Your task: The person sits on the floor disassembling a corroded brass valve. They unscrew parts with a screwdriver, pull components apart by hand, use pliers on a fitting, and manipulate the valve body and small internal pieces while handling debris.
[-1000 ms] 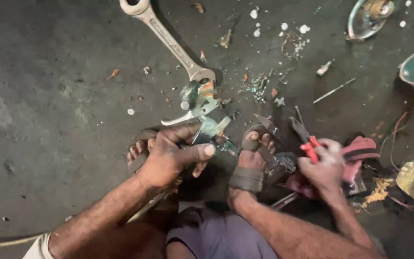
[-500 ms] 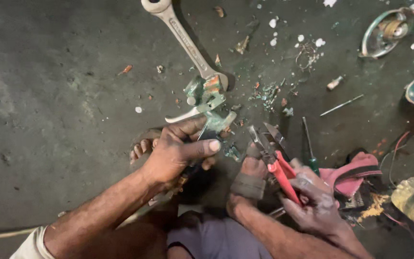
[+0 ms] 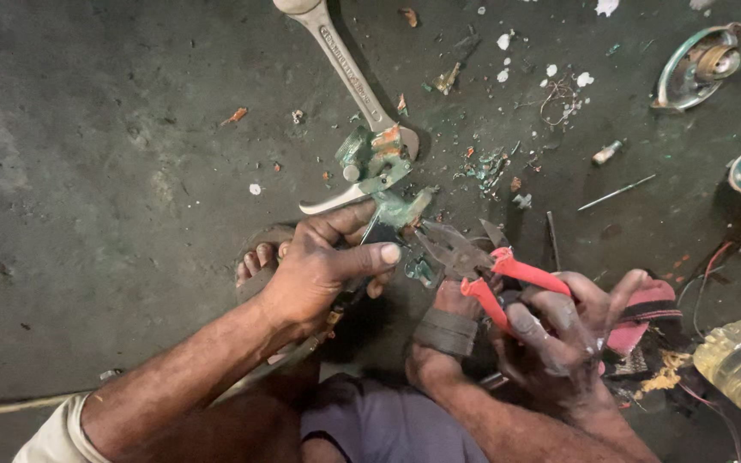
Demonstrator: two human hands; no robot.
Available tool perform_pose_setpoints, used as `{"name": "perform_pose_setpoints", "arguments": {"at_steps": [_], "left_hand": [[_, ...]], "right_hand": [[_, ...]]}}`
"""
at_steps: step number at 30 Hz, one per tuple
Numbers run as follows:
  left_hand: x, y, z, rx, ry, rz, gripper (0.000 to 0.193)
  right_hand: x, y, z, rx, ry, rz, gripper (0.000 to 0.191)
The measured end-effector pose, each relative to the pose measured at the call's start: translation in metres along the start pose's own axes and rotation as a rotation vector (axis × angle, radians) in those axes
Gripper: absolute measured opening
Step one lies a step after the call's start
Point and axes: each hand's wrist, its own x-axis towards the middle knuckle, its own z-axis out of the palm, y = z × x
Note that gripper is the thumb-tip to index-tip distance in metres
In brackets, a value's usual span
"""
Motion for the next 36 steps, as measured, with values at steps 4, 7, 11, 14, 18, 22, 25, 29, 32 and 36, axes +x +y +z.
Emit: {"name": "perform_pose_setpoints", "arguments": {"at_steps": [4,7,11,14,18,22,25,29,32,36], "left_hand": [[-0.001,0.003,0.0,0.003,0.001,-0.007,0.045],[-0.001,0.003,0.0,-0.037,0.012,-0.035,0.051],[-0.001,0.002,0.0,0.002,0.043,-0.037,0.052],[-0.002,-0.002,-0.001,0.058,0.031,-0.006,0.049],[-0.003,-0.005,-0.003,0.07,-0.005,0.039,0.046],[-0.002,-0.008,-0.005,0.128,-0.044,0.042,0.045],[-0.003,-0.01,-0.007,0.124,-0.067,0.009,0.049],[-0.001,-0.01,-0.009,0.122,-0.106,0.011,0.048],[-0.001,-0.008,-0.01,0.105,-0.13,0.0,0.048],[-0.001,-0.003,-0.01,0.152,-0.141,-0.007,0.048]], "right_hand": [[0.007,-0.005,-0.005,-0.037,0.025,-0.048,0.027],[0.012,-0.006,-0.007,-0.021,0.022,-0.053,0.03],[0.005,0.0,-0.006,0.112,-0.1,-0.026,0.041],[-0.011,0.011,-0.004,0.376,-0.195,0.039,0.043],[-0.03,0.036,-0.009,0.763,-0.608,0.338,0.024],[-0.03,0.05,-0.013,1.492,-0.789,0.831,0.043],[-0.021,0.048,-0.015,2.205,-0.822,0.948,0.038],[-0.019,0.039,-0.015,2.564,-0.833,1.011,0.032],[-0.03,0.034,-0.005,2.706,-0.916,1.036,0.031],[-0.045,0.033,0.018,2.888,-0.844,0.828,0.035]]}}
